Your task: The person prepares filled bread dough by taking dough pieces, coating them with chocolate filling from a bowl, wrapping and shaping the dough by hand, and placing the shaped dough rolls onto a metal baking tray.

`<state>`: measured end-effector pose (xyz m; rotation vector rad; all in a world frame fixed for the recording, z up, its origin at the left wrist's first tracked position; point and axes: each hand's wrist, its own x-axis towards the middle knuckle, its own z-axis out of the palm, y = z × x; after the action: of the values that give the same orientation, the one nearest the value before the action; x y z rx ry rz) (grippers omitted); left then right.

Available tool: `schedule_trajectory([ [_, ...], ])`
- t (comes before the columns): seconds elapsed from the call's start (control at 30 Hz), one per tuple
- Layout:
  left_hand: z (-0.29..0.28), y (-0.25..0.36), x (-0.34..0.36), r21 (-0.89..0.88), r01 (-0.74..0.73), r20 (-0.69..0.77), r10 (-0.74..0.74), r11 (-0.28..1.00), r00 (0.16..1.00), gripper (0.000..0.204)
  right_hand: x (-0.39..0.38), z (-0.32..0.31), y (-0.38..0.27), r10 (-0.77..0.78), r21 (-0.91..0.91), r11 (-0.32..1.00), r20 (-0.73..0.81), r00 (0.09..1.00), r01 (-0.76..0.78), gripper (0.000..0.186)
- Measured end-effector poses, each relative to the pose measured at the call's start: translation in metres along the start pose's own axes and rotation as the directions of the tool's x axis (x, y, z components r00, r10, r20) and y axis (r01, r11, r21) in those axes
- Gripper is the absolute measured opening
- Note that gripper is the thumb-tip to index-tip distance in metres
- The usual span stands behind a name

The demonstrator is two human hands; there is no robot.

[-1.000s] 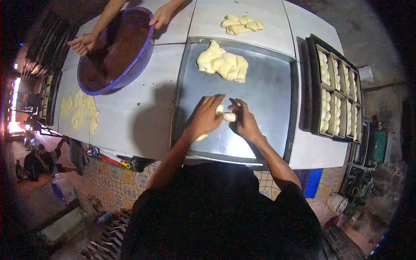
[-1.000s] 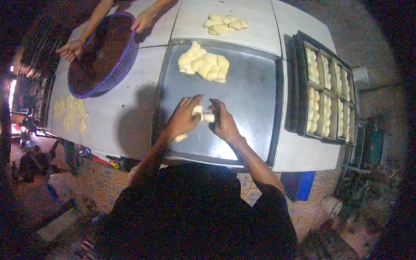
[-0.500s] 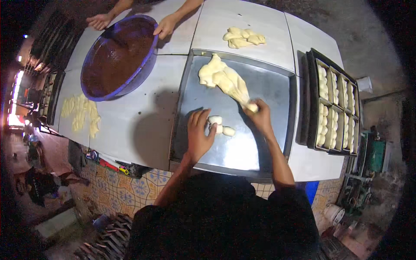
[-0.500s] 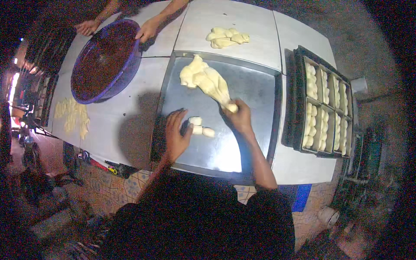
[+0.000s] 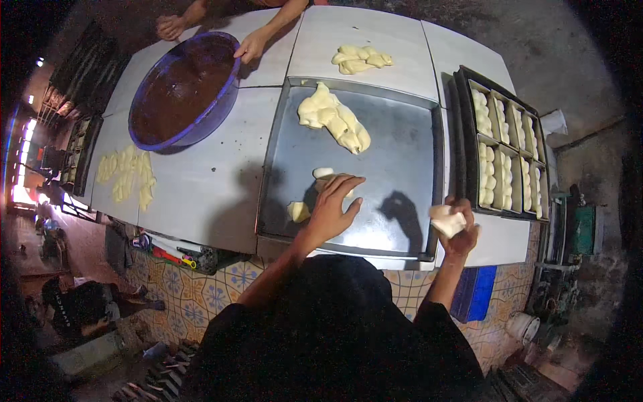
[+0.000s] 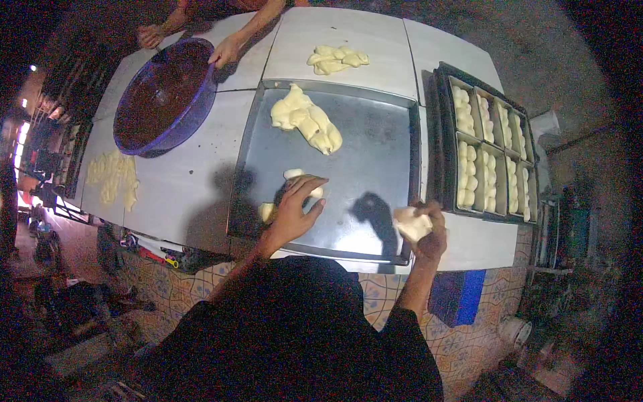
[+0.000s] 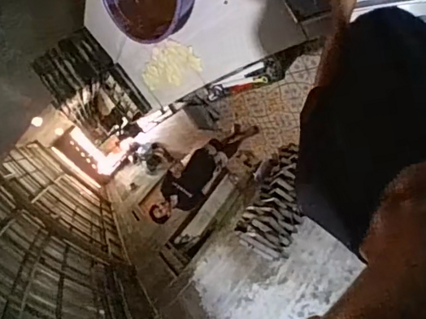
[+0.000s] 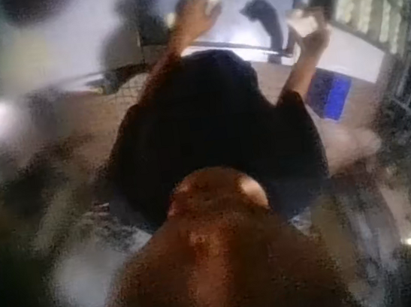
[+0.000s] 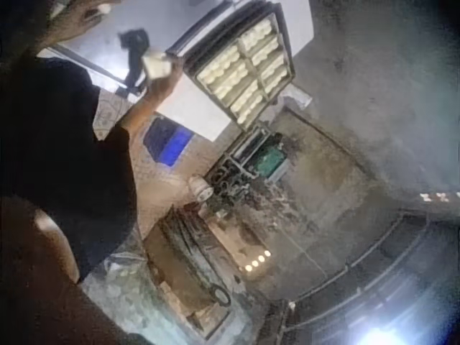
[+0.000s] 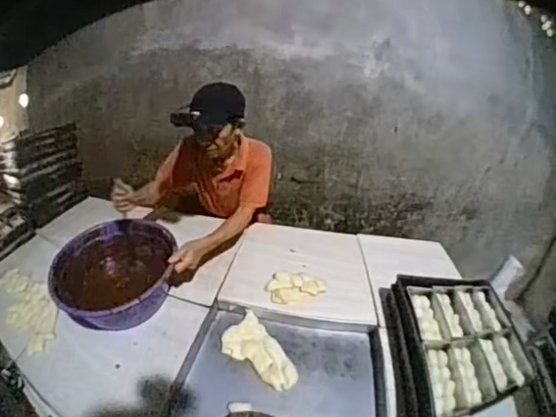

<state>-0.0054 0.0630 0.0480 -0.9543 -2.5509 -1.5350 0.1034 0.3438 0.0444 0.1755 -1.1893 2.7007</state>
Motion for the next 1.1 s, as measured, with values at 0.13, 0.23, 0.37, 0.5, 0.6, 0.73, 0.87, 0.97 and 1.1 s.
schedule_trajectory([
  [0.13,0.001,-0.01,0.008,-0.03,0.003,-0.03,-0.004,1.0,1.0,0.037,0.031,-0.011,0.023,0.45,-0.687,0.484,-0.336,0.828,-0.542,0.068],
  [0.23,-0.015,-0.021,0.023,0.023,0.051,-0.06,-0.05,0.998,0.997,0.04,0.052,-0.024,0.052,0.071,-0.953,-0.258,-0.181,0.981,-0.157,0.052],
  [0.37,-0.023,-0.061,0.049,0.14,-0.009,-0.01,0.01,0.99,1.0,0.052,0.132,0.026,0.071,0.012,-0.991,-0.115,0.062,0.998,0.063,0.048],
  [0.5,0.013,-0.092,0.092,0.265,-0.11,0.082,0.091,0.958,0.992,0.064,0.206,-0.007,0.126,0.212,-0.945,0.17,0.313,0.926,0.28,0.05],
  [0.6,0.023,-0.098,0.102,0.449,0.128,0.206,-0.242,0.884,0.948,0.084,0.2,-0.007,0.145,0.18,-0.969,0.129,0.231,0.956,0.21,0.048],
  [0.73,0.031,-0.122,0.093,0.504,0.027,0.17,-0.129,0.863,0.977,0.065,0.156,0.013,0.105,0.265,-0.936,0.351,0.108,0.958,0.008,0.022],
  [0.87,0.021,-0.12,0.087,0.368,0.057,0.023,-0.071,0.928,0.997,0.039,0.108,0.029,0.013,0.135,-0.637,0.768,0.052,0.99,-0.071,0.021],
  [0.97,0.022,-0.068,0.082,-0.064,-0.007,-0.128,-0.001,0.998,0.992,0.033,0.089,0.004,-0.017,0.153,0.018,0.987,0.126,0.98,-0.157,0.037],
  [1.1,0.036,0.008,0.037,-0.134,-0.205,-0.203,0.175,0.97,0.963,0.034,0.1,-0.054,0.042,0.082,-0.839,0.452,-0.3,0.95,-0.304,0.055],
])
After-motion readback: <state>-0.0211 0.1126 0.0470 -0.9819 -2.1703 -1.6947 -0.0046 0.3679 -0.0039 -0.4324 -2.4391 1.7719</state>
